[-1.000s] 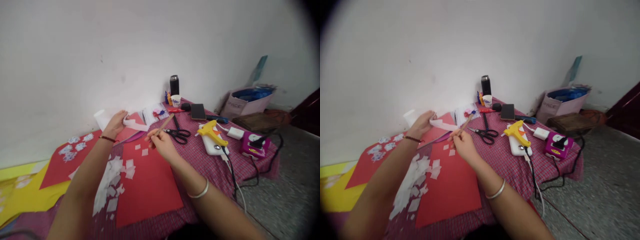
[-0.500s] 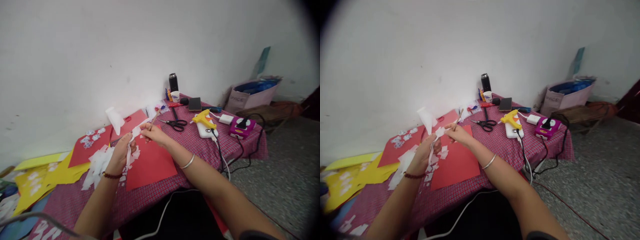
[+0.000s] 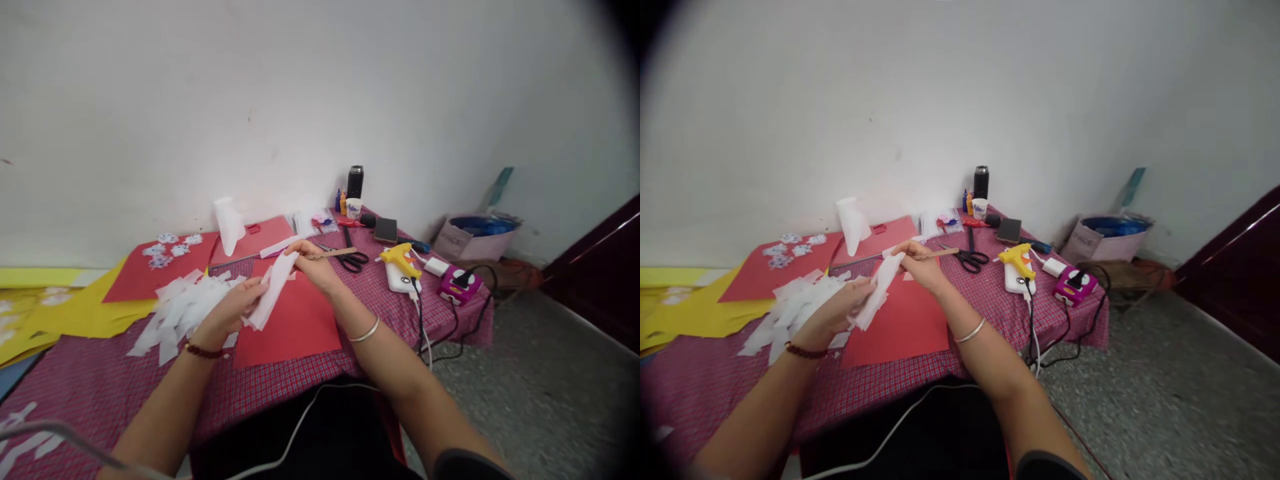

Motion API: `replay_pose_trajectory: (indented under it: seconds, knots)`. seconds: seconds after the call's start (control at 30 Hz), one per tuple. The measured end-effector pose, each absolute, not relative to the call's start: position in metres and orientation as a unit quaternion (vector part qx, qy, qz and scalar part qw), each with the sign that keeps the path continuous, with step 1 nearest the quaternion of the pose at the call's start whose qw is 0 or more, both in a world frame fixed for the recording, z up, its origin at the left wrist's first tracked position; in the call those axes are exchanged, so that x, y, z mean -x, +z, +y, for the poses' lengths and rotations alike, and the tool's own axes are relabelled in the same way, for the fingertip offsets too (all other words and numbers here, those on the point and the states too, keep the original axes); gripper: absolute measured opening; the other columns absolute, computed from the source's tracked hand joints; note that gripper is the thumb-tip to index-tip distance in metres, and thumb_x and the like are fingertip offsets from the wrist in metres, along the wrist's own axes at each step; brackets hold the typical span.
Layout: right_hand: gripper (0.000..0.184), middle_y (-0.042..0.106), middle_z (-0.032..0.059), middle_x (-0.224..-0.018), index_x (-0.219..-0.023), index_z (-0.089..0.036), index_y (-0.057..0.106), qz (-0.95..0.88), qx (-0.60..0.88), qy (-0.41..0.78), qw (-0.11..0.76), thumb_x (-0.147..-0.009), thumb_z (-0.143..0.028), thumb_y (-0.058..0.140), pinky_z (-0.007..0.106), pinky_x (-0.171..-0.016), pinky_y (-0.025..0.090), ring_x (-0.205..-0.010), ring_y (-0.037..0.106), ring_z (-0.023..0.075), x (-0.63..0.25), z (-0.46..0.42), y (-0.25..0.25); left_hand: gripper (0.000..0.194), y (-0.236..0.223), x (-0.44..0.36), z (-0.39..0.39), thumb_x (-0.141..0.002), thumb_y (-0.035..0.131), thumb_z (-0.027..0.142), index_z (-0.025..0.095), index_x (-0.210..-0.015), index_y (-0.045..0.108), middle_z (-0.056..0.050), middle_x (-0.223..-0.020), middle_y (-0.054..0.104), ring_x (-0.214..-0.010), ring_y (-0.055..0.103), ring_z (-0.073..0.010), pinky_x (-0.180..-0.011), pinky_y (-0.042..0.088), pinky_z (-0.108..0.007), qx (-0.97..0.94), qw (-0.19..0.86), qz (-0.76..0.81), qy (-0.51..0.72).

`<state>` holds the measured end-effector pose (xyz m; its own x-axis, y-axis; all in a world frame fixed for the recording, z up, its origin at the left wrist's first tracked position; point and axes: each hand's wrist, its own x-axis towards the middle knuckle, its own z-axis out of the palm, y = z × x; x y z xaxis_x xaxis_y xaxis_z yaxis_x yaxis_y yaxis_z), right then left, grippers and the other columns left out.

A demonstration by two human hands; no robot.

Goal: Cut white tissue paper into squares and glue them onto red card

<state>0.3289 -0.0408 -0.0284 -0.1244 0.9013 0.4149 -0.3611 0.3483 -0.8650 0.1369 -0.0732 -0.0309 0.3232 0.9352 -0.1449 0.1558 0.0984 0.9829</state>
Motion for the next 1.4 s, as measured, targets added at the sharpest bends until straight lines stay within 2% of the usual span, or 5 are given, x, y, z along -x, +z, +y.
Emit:
replay_pose_trajectory:
  seconds: [0.23, 0.4, 0.77, 1.03, 1.4]
  knots:
    - [0.008, 0.064, -0.0009, -0.074, -0.079, -0.019, 0.063, -0.625, 0.253, 0.443, 0.591, -0.076, -0.026, 0.064, 0.024, -0.064, 0.048, -0.066, 0.058, 0.0119, -0.336, -0.053, -0.018, 0.027, -0.044, -0.15, -0.078, -0.078, 0.065, 0.039, 0.018, -0.096, 0.069, -0.006, -0.095, 0.07, -0.089, 0.062, -0.022, -0.081, 0.047, -0.033, -0.671, 0.398, 0.443, 0.443]
    - [0.007, 0.066, 0.0018, -0.08, -0.079, -0.019, 0.065, -0.691, 0.289, 0.423, 0.51, -0.078, -0.026, 0.064, 0.026, -0.069, 0.049, -0.075, 0.059, 0.0149, -0.328, -0.065, -0.016, 0.025, -0.036, -0.159, -0.089, -0.072, 0.076, 0.038, 0.017, -0.083, 0.068, -0.001, -0.075, 0.063, -0.066, 0.056, -0.0129, -0.063, 0.045, -0.024, -0.546, 0.542, 0.36, 0.527]
    - [0.036, 0.057, -0.003, -0.067, -0.079, -0.019, 0.058, -0.618, 0.251, 0.554, 0.499, -0.077, -0.054, 0.069, 0.024, -0.06, 0.05, -0.058, 0.056, 0.0097, -0.325, -0.063, -0.025, 0.024, -0.034, -0.155, -0.088, -0.069, 0.078, 0.03, 0.017, -0.069, 0.059, 0.002, -0.066, 0.06, -0.059, 0.051, -0.0105, -0.058, 0.041, -0.022, -0.52, 0.513, 0.375, 0.571]
    - [0.018, 0.057, -0.0035, -0.062, -0.072, -0.018, 0.055, -0.601, 0.355, 0.469, 0.541, -0.082, -0.032, 0.062, 0.021, -0.054, 0.048, -0.052, 0.055, 0.0082, -0.319, -0.058, -0.028, 0.008, -0.032, -0.154, -0.091, -0.074, 0.07, 0.02, 0.019, -0.079, 0.063, 0.001, -0.074, 0.061, -0.07, 0.055, -0.0132, -0.069, 0.043, -0.023, -0.544, 0.239, 0.473, 0.65]
    - [0.013, 0.056, -0.0041, -0.061, -0.072, -0.019, 0.055, -0.616, 0.358, 0.464, 0.526, -0.083, -0.025, 0.058, 0.021, -0.056, 0.046, -0.054, 0.053, 0.0089, -0.313, -0.062, -0.028, 0.012, -0.046, -0.16, -0.087, -0.073, 0.073, 0.026, 0.017, -0.075, 0.066, -0.001, -0.064, 0.063, -0.06, 0.055, -0.0121, -0.06, 0.043, -0.023, -0.562, 0.451, 0.406, 0.562]
